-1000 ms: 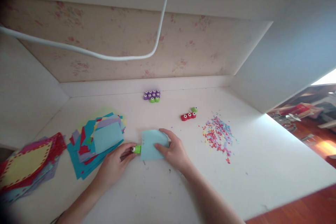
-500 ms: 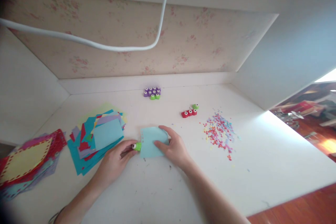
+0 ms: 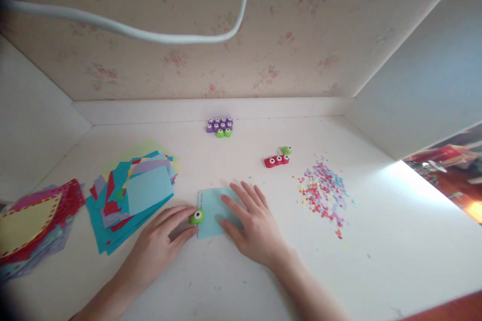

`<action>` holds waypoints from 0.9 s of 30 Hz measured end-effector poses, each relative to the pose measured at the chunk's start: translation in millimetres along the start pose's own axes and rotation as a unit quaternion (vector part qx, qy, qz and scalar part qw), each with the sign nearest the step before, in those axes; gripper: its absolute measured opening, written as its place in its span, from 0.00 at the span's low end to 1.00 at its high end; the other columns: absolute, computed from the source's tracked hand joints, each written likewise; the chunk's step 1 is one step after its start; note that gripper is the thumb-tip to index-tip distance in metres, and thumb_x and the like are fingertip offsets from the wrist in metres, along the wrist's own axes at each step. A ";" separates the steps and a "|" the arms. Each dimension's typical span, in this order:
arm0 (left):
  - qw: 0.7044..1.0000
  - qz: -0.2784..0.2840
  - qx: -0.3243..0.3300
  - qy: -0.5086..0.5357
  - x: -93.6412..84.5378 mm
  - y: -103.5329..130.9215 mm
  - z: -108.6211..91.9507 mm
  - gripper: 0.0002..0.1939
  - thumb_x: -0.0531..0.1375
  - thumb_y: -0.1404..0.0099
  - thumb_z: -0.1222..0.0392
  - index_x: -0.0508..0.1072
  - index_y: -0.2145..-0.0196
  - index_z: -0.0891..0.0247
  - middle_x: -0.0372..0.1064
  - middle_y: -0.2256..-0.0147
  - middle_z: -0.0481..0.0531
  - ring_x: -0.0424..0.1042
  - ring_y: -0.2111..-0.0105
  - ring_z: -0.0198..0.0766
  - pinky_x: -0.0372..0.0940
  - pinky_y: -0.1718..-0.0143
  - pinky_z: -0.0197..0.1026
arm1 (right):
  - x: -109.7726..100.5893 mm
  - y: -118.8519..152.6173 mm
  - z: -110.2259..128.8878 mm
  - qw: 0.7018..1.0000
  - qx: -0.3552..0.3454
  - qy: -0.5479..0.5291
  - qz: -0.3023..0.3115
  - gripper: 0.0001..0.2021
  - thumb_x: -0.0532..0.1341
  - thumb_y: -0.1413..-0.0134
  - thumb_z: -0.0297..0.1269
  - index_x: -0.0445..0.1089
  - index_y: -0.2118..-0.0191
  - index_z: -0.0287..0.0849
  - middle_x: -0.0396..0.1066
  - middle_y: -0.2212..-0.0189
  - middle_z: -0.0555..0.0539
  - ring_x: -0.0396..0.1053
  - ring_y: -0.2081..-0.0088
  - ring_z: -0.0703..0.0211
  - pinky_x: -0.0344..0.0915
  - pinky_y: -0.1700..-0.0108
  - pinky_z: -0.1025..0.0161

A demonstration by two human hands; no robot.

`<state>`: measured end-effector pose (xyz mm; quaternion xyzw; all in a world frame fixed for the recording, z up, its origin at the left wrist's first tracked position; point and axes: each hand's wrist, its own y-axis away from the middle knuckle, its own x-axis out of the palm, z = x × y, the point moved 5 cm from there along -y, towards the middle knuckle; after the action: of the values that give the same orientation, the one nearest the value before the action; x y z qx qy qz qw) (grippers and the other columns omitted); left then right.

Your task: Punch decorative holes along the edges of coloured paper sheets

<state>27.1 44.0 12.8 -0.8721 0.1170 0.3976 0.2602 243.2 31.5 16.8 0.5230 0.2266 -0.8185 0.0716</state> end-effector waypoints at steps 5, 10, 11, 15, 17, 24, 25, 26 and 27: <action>1.000 0.008 0.004 -0.017 -1.2 2.4 -2.9 0.13 0.59 0.32 0.61 0.72 0.50 0.59 0.75 0.55 0.53 0.74 0.55 0.40 0.72 0.52 0.43 | 4.9 -1.6 -4.5 0.997 -0.016 0.016 0.079 0.19 0.56 0.35 0.44 0.66 0.41 0.51 0.64 0.39 0.46 0.59 0.37 0.46 0.49 0.35 0.33; 0.999 0.002 0.026 -0.036 -1.1 0.2 -4.1 0.11 0.58 0.31 0.61 0.72 0.51 0.60 0.76 0.57 0.53 0.75 0.57 0.39 0.73 0.54 0.40 | 4.7 -3.8 -4.7 0.996 -0.019 0.021 0.082 0.18 0.56 0.35 0.43 0.68 0.42 0.49 0.64 0.39 0.45 0.59 0.37 0.46 0.51 0.35 0.34; 0.999 0.002 0.031 -0.040 -1.0 0.1 -4.3 0.11 0.58 0.31 0.62 0.73 0.51 0.60 0.76 0.57 0.53 0.75 0.57 0.39 0.73 0.54 0.40 | 4.9 -3.6 -5.3 0.996 -0.019 0.021 0.082 0.18 0.56 0.35 0.43 0.68 0.42 0.49 0.64 0.39 0.45 0.59 0.37 0.46 0.51 0.35 0.34; 0.999 0.005 0.035 -0.041 -0.7 0.8 -3.0 0.12 0.58 0.31 0.62 0.72 0.50 0.60 0.76 0.57 0.53 0.75 0.58 0.39 0.73 0.55 0.39 | 6.2 -2.8 -7.7 0.996 -0.027 0.026 0.085 0.18 0.57 0.36 0.42 0.67 0.42 0.50 0.63 0.38 0.45 0.59 0.37 0.46 0.51 0.36 0.33; 0.999 0.009 0.033 -0.039 -0.5 1.4 -1.6 0.12 0.58 0.31 0.62 0.72 0.50 0.60 0.76 0.57 0.53 0.75 0.57 0.38 0.73 0.55 0.39 | 6.6 -2.8 -8.5 0.995 -0.030 0.027 0.087 0.19 0.57 0.36 0.42 0.66 0.41 0.50 0.63 0.38 0.45 0.58 0.37 0.46 0.51 0.36 0.33; 0.999 0.016 0.029 -0.039 0.4 1.6 1.4 0.13 0.57 0.31 0.62 0.71 0.49 0.59 0.76 0.57 0.52 0.75 0.58 0.38 0.73 0.55 0.38 | 6.8 -2.9 -8.4 0.995 -0.042 0.030 0.090 0.20 0.59 0.37 0.41 0.66 0.41 0.51 0.63 0.38 0.46 0.58 0.37 0.45 0.51 0.35 0.33; 0.999 0.016 0.030 -0.039 0.5 1.2 1.3 0.12 0.57 0.30 0.62 0.72 0.50 0.59 0.76 0.57 0.52 0.76 0.58 0.38 0.73 0.55 0.38 | 6.9 -2.7 -8.4 0.995 -0.044 0.030 0.088 0.20 0.59 0.37 0.40 0.66 0.41 0.51 0.63 0.38 0.46 0.58 0.37 0.45 0.51 0.35 0.33; 0.999 0.016 0.031 -0.040 0.3 0.8 1.1 0.12 0.57 0.30 0.62 0.72 0.50 0.59 0.76 0.58 0.52 0.76 0.58 0.38 0.73 0.55 0.37 | 7.1 -2.5 -8.4 0.995 -0.045 0.030 0.087 0.20 0.60 0.38 0.40 0.66 0.40 0.51 0.62 0.38 0.46 0.58 0.37 0.45 0.50 0.35 0.33; 0.999 0.014 0.030 -0.039 -0.1 0.4 0.9 0.12 0.57 0.30 0.62 0.72 0.50 0.59 0.76 0.58 0.52 0.76 0.58 0.38 0.73 0.55 0.37 | 7.4 -2.3 -8.6 0.995 -0.045 0.029 0.086 0.21 0.60 0.38 0.40 0.65 0.40 0.51 0.62 0.38 0.46 0.58 0.37 0.44 0.50 0.35 0.33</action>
<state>26.3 44.2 12.2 -0.8457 0.1313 0.4315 0.2852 246.2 38.3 7.8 0.5601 0.2190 -0.7830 0.1587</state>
